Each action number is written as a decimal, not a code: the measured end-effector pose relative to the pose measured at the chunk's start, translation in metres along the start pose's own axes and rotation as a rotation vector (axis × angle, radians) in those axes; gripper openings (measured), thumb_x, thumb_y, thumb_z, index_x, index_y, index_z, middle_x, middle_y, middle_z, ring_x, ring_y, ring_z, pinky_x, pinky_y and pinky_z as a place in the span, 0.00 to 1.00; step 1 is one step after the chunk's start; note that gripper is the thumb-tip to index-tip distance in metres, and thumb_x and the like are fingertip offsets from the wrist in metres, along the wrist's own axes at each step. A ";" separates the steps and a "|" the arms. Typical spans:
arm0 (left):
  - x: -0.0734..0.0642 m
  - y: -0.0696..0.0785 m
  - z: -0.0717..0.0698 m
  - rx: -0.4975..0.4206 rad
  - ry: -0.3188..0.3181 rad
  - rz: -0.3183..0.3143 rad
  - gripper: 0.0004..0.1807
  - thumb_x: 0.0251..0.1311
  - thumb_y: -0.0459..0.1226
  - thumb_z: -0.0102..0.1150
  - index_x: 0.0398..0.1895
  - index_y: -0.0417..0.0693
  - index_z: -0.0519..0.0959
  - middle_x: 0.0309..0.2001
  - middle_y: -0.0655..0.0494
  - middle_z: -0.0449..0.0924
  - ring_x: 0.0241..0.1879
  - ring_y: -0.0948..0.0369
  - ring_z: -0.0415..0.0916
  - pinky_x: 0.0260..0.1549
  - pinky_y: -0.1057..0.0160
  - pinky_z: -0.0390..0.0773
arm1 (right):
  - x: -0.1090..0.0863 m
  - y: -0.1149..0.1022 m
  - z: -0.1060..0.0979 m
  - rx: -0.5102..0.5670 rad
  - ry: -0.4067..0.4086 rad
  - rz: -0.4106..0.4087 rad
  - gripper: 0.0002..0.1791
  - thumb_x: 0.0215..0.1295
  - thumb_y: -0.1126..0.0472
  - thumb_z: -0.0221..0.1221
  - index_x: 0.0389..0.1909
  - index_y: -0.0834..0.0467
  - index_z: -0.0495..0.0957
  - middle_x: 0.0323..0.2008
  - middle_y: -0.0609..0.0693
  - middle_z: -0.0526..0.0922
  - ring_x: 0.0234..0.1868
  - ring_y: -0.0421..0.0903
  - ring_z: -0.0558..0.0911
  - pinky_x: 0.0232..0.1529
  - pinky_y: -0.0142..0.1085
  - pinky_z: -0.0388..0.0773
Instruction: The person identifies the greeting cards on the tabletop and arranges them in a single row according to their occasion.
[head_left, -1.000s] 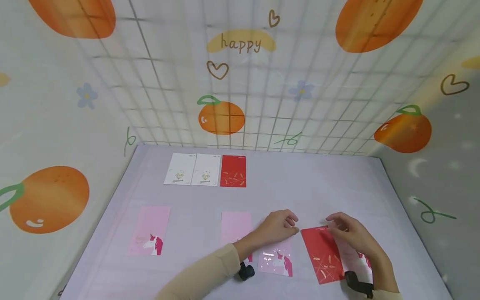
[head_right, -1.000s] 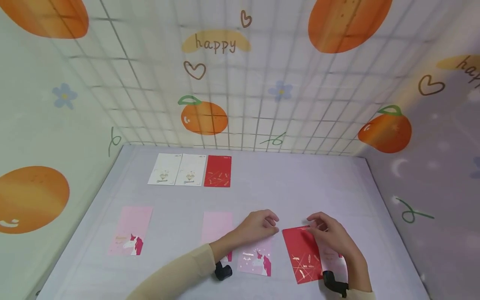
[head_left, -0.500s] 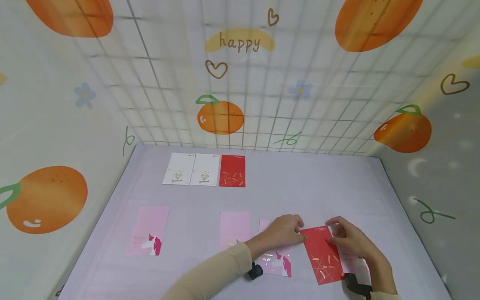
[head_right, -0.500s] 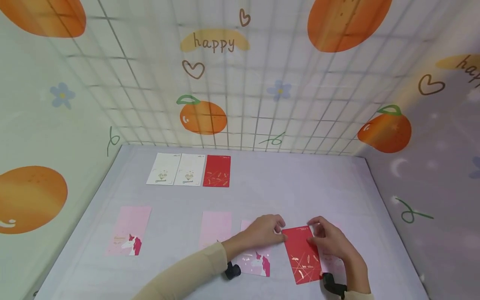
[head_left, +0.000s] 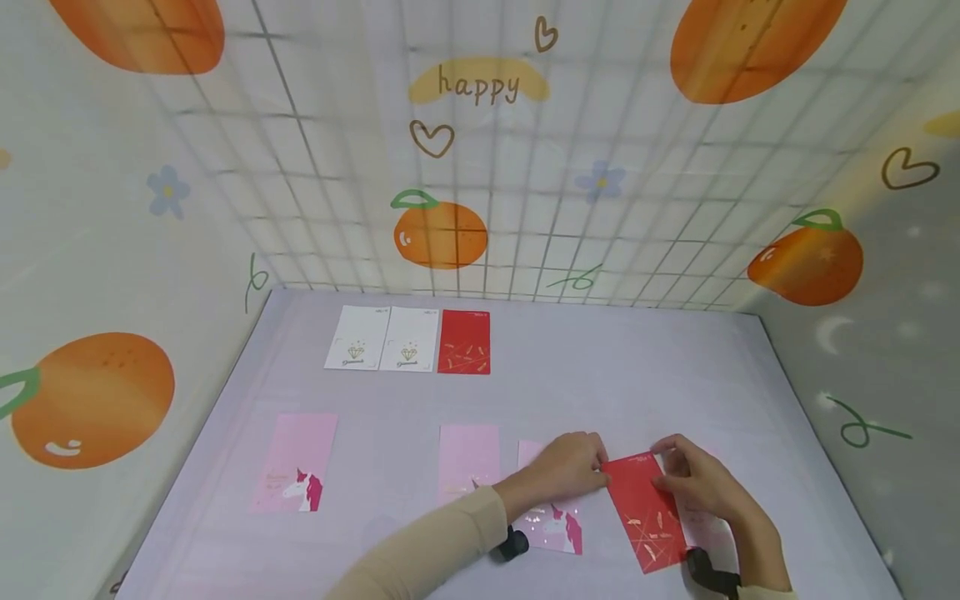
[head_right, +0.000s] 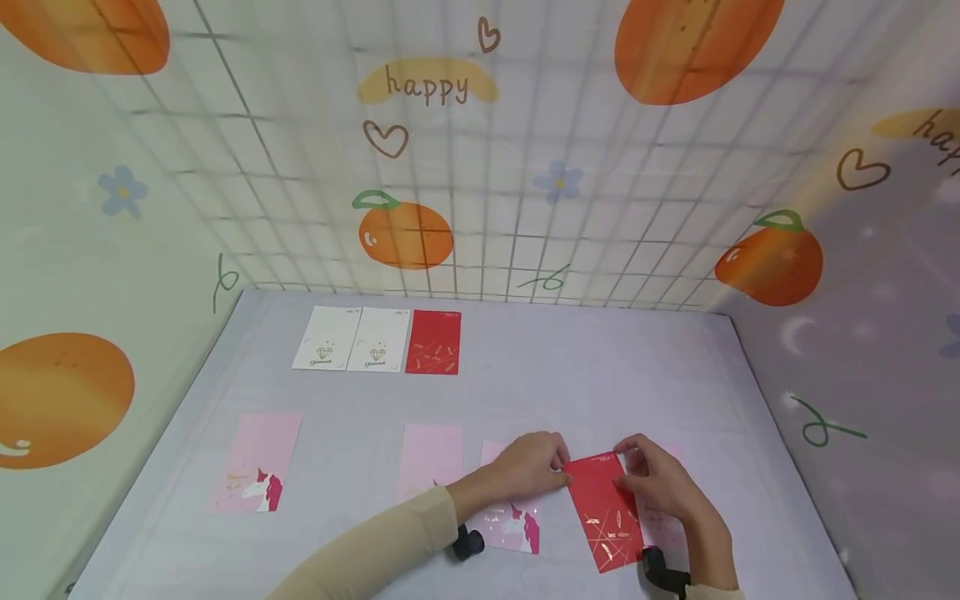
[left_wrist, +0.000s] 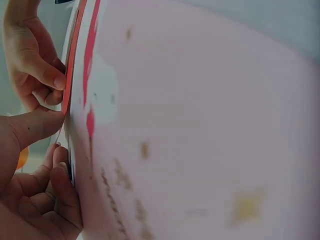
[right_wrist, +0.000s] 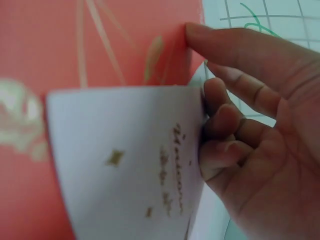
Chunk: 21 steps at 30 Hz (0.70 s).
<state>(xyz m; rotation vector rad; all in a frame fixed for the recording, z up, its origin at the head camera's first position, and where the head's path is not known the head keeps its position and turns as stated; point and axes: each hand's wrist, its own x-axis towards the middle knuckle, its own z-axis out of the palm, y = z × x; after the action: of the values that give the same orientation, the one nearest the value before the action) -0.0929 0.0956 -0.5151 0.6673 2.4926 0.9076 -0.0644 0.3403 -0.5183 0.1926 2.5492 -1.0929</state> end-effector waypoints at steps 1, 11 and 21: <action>0.000 0.001 0.000 -0.007 -0.003 -0.005 0.10 0.59 0.44 0.70 0.41 0.54 0.81 0.28 0.69 0.72 0.26 0.71 0.69 0.24 0.72 0.72 | 0.000 0.000 0.000 0.001 0.000 0.000 0.33 0.52 0.55 0.75 0.58 0.56 0.73 0.38 0.53 0.79 0.35 0.50 0.80 0.35 0.42 0.84; -0.002 0.005 0.004 -0.063 -0.020 -0.077 0.10 0.59 0.42 0.71 0.40 0.56 0.79 0.28 0.69 0.73 0.25 0.71 0.70 0.23 0.72 0.74 | 0.000 0.000 0.001 0.030 -0.007 -0.009 0.32 0.52 0.57 0.75 0.58 0.56 0.73 0.39 0.53 0.80 0.36 0.50 0.80 0.34 0.41 0.84; -0.001 0.002 0.002 -0.138 -0.034 -0.061 0.09 0.60 0.40 0.69 0.39 0.55 0.78 0.27 0.69 0.74 0.25 0.70 0.71 0.24 0.71 0.74 | 0.002 -0.001 0.002 0.038 0.003 -0.018 0.22 0.60 0.57 0.70 0.52 0.55 0.75 0.42 0.51 0.82 0.38 0.48 0.82 0.38 0.43 0.84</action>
<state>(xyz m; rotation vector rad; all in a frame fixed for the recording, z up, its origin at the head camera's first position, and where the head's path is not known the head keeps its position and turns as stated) -0.0909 0.0976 -0.5144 0.5538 2.3814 1.0252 -0.0663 0.3379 -0.5193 0.1813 2.5391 -1.1495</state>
